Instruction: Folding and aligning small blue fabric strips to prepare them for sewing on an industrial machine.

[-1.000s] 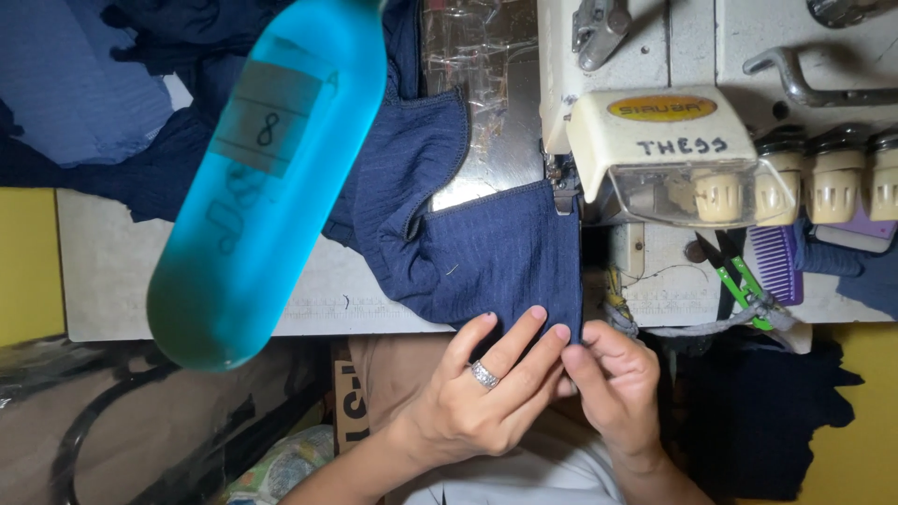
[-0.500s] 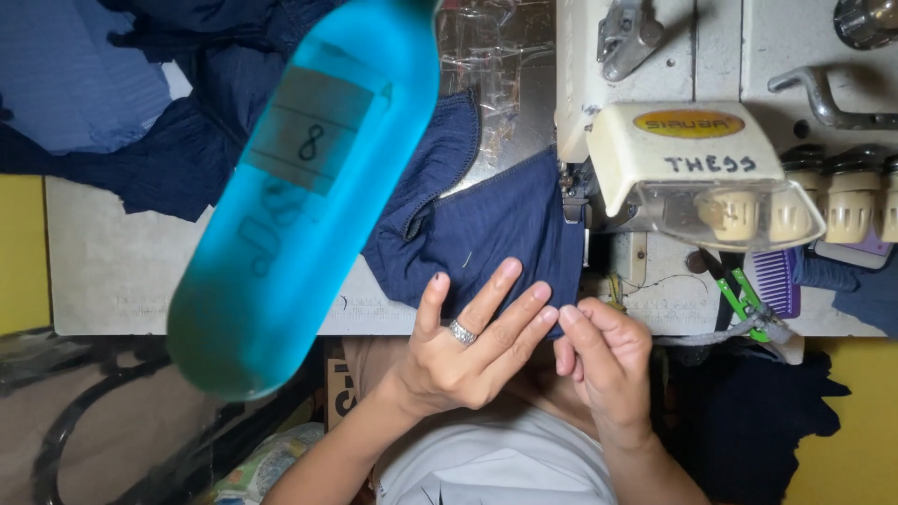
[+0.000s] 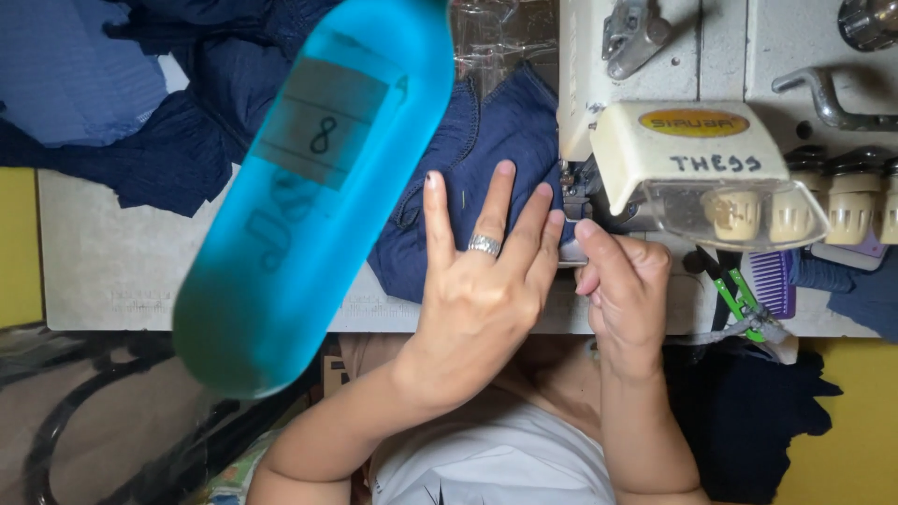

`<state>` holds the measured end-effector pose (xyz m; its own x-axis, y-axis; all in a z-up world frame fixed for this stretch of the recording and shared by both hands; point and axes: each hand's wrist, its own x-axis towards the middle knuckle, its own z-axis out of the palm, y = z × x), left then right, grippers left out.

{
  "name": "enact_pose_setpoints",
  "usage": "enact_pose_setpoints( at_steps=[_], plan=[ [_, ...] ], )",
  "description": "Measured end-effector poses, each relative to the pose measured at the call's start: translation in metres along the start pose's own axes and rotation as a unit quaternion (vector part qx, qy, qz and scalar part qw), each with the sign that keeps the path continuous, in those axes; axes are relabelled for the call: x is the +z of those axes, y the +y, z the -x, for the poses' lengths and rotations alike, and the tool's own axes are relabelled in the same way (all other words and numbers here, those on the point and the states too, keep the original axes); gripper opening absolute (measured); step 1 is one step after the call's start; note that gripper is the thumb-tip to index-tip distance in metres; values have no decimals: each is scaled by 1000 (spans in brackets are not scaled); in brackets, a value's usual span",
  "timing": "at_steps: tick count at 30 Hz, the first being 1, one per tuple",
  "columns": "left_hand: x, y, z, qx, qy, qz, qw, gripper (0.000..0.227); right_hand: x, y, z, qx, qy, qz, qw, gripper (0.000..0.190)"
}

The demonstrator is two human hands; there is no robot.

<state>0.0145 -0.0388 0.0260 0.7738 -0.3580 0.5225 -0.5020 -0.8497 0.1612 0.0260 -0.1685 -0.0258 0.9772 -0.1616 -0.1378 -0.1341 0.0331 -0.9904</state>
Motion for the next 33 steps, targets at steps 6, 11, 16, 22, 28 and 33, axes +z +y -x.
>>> enact_pose_setpoints(
  at_steps=[6,11,16,22,28,33],
  plan=[
    [13,-5,-9,-21,-22,-81,996,22,2,-1,17,-16,-1,-17,1000,45],
    [27,-4,-16,-69,-54,-150,985,33,0,15,37,-97,-7,192,977,43],
    [34,-1,-25,-102,-76,-207,970,33,3,46,45,-84,-87,140,983,23],
    [22,-1,-23,-125,-83,-267,952,23,11,20,50,2,-144,-75,987,27],
    [-21,-10,-10,-49,-76,17,996,22,-45,-20,36,-87,-374,71,920,16],
    [-20,-7,4,2,-67,73,995,37,-60,37,33,89,-286,-29,954,64]
  ],
)
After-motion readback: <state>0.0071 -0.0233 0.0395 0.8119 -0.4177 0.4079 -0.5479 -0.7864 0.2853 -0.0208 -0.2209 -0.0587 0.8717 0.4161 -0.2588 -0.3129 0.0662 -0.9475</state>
